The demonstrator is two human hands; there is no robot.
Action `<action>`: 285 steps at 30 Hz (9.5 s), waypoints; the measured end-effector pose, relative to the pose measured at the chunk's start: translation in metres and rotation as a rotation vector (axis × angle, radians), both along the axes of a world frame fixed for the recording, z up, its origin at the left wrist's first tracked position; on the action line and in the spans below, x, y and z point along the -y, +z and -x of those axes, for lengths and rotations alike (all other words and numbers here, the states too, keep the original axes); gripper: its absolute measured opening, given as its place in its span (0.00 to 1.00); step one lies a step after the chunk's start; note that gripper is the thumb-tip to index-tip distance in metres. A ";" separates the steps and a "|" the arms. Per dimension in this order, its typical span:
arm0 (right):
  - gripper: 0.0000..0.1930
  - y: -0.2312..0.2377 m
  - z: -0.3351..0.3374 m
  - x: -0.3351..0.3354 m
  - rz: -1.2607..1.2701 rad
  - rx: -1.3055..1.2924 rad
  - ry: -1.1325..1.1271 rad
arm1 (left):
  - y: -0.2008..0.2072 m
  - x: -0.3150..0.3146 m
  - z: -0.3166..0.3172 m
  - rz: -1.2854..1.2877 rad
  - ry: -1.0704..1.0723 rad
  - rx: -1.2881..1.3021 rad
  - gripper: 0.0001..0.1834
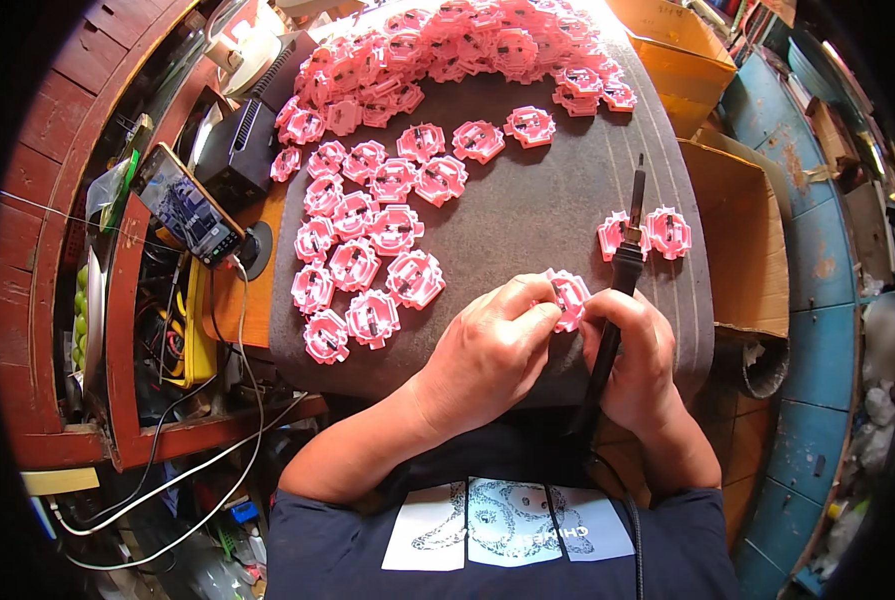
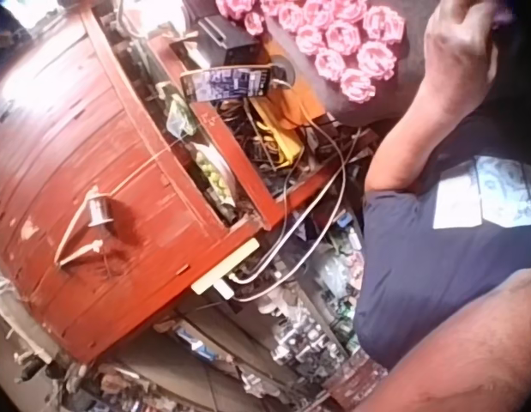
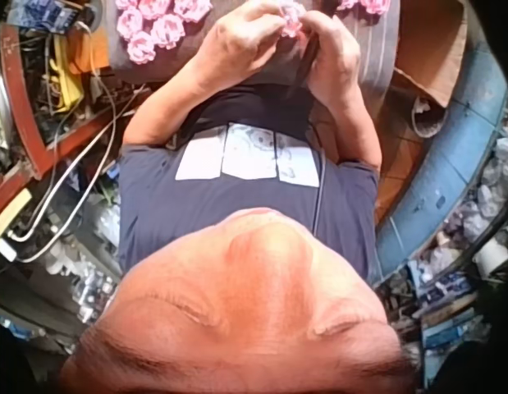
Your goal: The person uses a soldering iron to apply heat to small pink plastic components with embedded circuitry. They pick up each component, apply the soldering iron to specific points, and place the finished items on the work surface. The process is repeated for multiple units.
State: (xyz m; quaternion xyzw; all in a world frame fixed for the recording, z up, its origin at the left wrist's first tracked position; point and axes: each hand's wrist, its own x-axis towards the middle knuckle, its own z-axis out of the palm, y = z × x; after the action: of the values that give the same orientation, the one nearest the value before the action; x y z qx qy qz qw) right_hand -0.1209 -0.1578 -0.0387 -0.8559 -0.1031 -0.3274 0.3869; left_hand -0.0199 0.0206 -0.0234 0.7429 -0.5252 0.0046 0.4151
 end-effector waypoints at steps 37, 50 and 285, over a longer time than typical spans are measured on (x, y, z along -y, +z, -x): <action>0.26 -0.010 0.008 -0.016 0.065 0.101 0.012 | -0.016 0.002 0.013 0.152 0.154 -0.154 0.09; 0.35 -0.022 0.033 0.011 -0.023 0.236 0.016 | -0.013 0.004 0.015 0.140 0.161 -0.138 0.09; 0.12 -0.025 0.043 0.019 -0.089 0.269 0.138 | -0.012 0.000 0.016 0.101 0.215 -0.106 0.09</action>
State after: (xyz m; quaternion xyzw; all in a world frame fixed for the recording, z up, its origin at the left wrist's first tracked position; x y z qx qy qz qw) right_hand -0.1642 -0.1768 -0.0639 -0.7773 -0.1980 -0.4159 0.4286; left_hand -0.0358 0.0206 -0.0356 0.7722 -0.4192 0.0363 0.4761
